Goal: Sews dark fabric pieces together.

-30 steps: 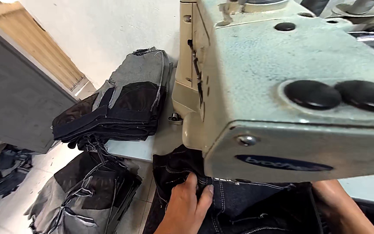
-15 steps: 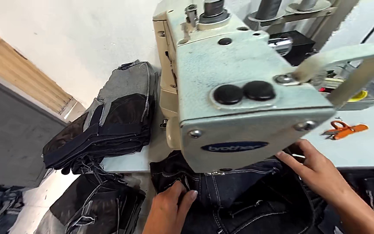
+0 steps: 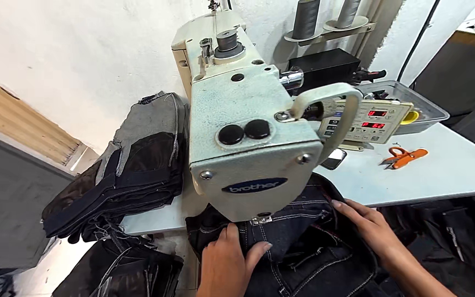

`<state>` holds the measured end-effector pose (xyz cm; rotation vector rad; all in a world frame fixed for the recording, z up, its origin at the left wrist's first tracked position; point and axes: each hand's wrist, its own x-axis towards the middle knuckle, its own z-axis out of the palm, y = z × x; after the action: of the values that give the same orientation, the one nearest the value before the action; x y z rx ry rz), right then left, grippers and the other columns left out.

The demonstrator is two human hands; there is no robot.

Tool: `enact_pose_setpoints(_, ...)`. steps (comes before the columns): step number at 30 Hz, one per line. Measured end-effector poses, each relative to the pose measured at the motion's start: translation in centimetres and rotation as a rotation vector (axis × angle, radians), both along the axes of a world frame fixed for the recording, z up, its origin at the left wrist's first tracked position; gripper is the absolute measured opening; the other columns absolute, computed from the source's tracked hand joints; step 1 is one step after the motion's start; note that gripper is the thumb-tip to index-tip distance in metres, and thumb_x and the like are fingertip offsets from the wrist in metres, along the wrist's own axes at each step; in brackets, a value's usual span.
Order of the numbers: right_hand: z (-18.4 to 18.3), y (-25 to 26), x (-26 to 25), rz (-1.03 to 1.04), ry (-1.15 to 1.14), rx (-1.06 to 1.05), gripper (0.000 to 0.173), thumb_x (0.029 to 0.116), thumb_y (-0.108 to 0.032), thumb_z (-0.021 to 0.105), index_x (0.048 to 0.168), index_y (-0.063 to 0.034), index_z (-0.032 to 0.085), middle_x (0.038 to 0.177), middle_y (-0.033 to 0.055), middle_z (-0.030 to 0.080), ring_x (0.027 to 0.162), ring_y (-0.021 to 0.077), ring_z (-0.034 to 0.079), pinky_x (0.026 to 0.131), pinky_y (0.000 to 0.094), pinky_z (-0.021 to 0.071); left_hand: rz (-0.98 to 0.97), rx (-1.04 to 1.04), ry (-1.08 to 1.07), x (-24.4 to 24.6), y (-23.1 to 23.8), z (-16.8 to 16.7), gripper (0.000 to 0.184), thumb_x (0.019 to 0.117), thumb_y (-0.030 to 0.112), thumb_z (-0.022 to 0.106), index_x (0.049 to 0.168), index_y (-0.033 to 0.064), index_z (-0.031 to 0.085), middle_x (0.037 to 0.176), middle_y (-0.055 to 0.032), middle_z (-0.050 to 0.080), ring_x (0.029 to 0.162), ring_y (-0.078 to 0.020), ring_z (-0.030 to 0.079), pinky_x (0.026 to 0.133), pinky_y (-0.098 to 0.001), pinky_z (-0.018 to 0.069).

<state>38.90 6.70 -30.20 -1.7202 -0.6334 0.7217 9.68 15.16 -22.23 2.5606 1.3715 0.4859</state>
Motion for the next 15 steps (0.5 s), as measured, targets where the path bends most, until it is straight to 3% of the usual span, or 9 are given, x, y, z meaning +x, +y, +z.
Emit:
enact_pose_setpoints(2, -0.4, 0.9, -0.5, -0.074, 0.038, 0.049, 0.023, 0.1048, -0.019, 0.05, 0.1, -0.0057, 0.069, 0.075, -0.0045, 0.066, 0.068, -0.0001, 0.063, 0.067, 0.0218, 0.0534, -0.001, 0.07, -0.176, 0.8, 0.3, -1.7, 0.059, 0.0932, 0.052, 0.06, 0.09, -0.006, 0.07, 0.064, -0.0119, 0.064, 0.051, -0.0251, 0.064, 0.048, -0.0429, 0.0537)
enact_pose_setpoints(4, 0.2, 1.6, -0.6, -0.075, 0.049, 0.117, 0.024, 0.1074, -0.016, 0.045, 0.098, -0.0063, 0.066, 0.072, -0.0073, 0.063, 0.065, -0.003, 0.06, 0.064, 0.0182, 0.0515, -0.018, -0.035, -0.342, -0.4, 0.7, -2.1, 0.038, 0.0957, 0.032, 0.063, 0.095, -0.005, 0.072, 0.072, -0.0117, 0.07, 0.061, -0.0217, 0.071, 0.059, -0.0404, 0.0595)
enact_pose_setpoints(5, 0.5, 2.0, -0.4, -0.008, 0.011, 0.171, 0.023, 0.1065, -0.015, 0.045, 0.096, -0.009, 0.065, 0.072, -0.0102, 0.063, 0.064, -0.0052, 0.06, 0.063, 0.0157, 0.0523, 0.005, -0.138, -0.41, -1.9, 0.9, -1.9, 0.031, 0.0967, 0.025, 0.063, 0.099, -0.0041, 0.073, 0.077, -0.0119, 0.073, 0.068, -0.0207, 0.073, 0.066, -0.0408, 0.0611)
enact_pose_setpoints(7, 1.1, 3.2, 0.1, 0.232, -0.131, 0.264, 0.015, 0.0967, -0.02, 0.056, 0.09, -0.0139, 0.069, 0.072, -0.0112, 0.066, 0.064, -0.0035, 0.062, 0.062, 0.0177, 0.0538, 0.139, -0.294, -0.521, -6.0, 1.9, -1.6, 0.027, 0.0972, 0.02, 0.064, 0.105, -0.0038, 0.073, 0.085, -0.0107, 0.075, 0.076, -0.0176, 0.074, 0.073, -0.0412, 0.0617)
enact_pose_setpoints(8, 1.5, 4.1, 0.0, 0.363, -0.226, 0.276, 0.015, 0.0926, -0.028, 0.063, 0.088, -0.0161, 0.071, 0.073, -0.0114, 0.067, 0.065, -0.0026, 0.062, 0.062, 0.0202, 0.0534, 0.203, -0.331, -0.565, -8.3, 2.6, -1.9, 0.026, 0.0981, 0.02, 0.063, 0.107, -0.0027, 0.072, 0.084, -0.0075, 0.075, 0.072, -0.0134, 0.072, 0.068, -0.0376, 0.0618)
enact_pose_setpoints(10, 2.8, 6.3, -1.9, 0.479, -0.446, 0.267, 0.025, 0.0893, -0.043, 0.065, 0.082, -0.019, 0.069, 0.066, -0.0133, 0.061, 0.061, -0.0046, 0.057, 0.057, 0.0225, 0.0487, 0.258, -0.348, -0.625, -12.0, 3.6, -3.3, 0.026, 0.0988, 0.024, 0.059, 0.106, 0.001, 0.07, 0.077, 0.0012, 0.072, 0.057, -0.0039, 0.065, 0.049, -0.0261, 0.0558)
enact_pose_setpoints(11, 3.7, 7.4, -3.1, 0.481, -0.539, 0.279, 0.027, 0.0892, -0.042, 0.064, 0.081, -0.0162, 0.067, 0.064, -0.0112, 0.057, 0.059, -0.0036, 0.054, 0.055, 0.0238, 0.0458, 0.273, -0.349, -0.645, -13.0, 3.5, -3.8, 0.026, 0.0988, 0.023, 0.058, 0.105, 0.0008, 0.069, 0.075, 0.003, 0.07, 0.054, -0.0016, 0.063, 0.047, -0.0232, 0.0535)
enact_pose_setpoints(13, 5.3, 9.2, -4.0, 0.466, -0.684, 0.323, 0.021, 0.0843, -0.028, 0.067, 0.081, -0.0068, 0.068, 0.067, -0.0006, 0.06, 0.062, 0.0058, 0.058, 0.057, 0.0315, 0.0469, 0.287, -0.331, -0.651, -13.4, 3.0, -4.5, 0.027, 0.099, 0.023, 0.057, 0.105, -0.0007, 0.068, 0.073, 0.0038, 0.068, 0.053, 0.0007, 0.06, 0.048, -0.0206, 0.0521)
enact_pose_setpoints(15, 6.7, 10.8, -3.2, 0.62, -0.739, 0.277, 0.025, 0.0845, -0.014, 0.07, 0.1, 0.0051, 0.07, 0.092, 0.0182, 0.069, 0.088, 0.0261, 0.067, 0.083, 0.048, 0.0527, 0.274, -0.299, -0.631, -13.1, 2.2, -4.8, 0.029, 0.0988, 0.023, 0.057, 0.105, -0.0028, 0.069, 0.072, 0.0019, 0.069, 0.055, -0.0001, 0.062, 0.051, -0.0219, 0.0542)
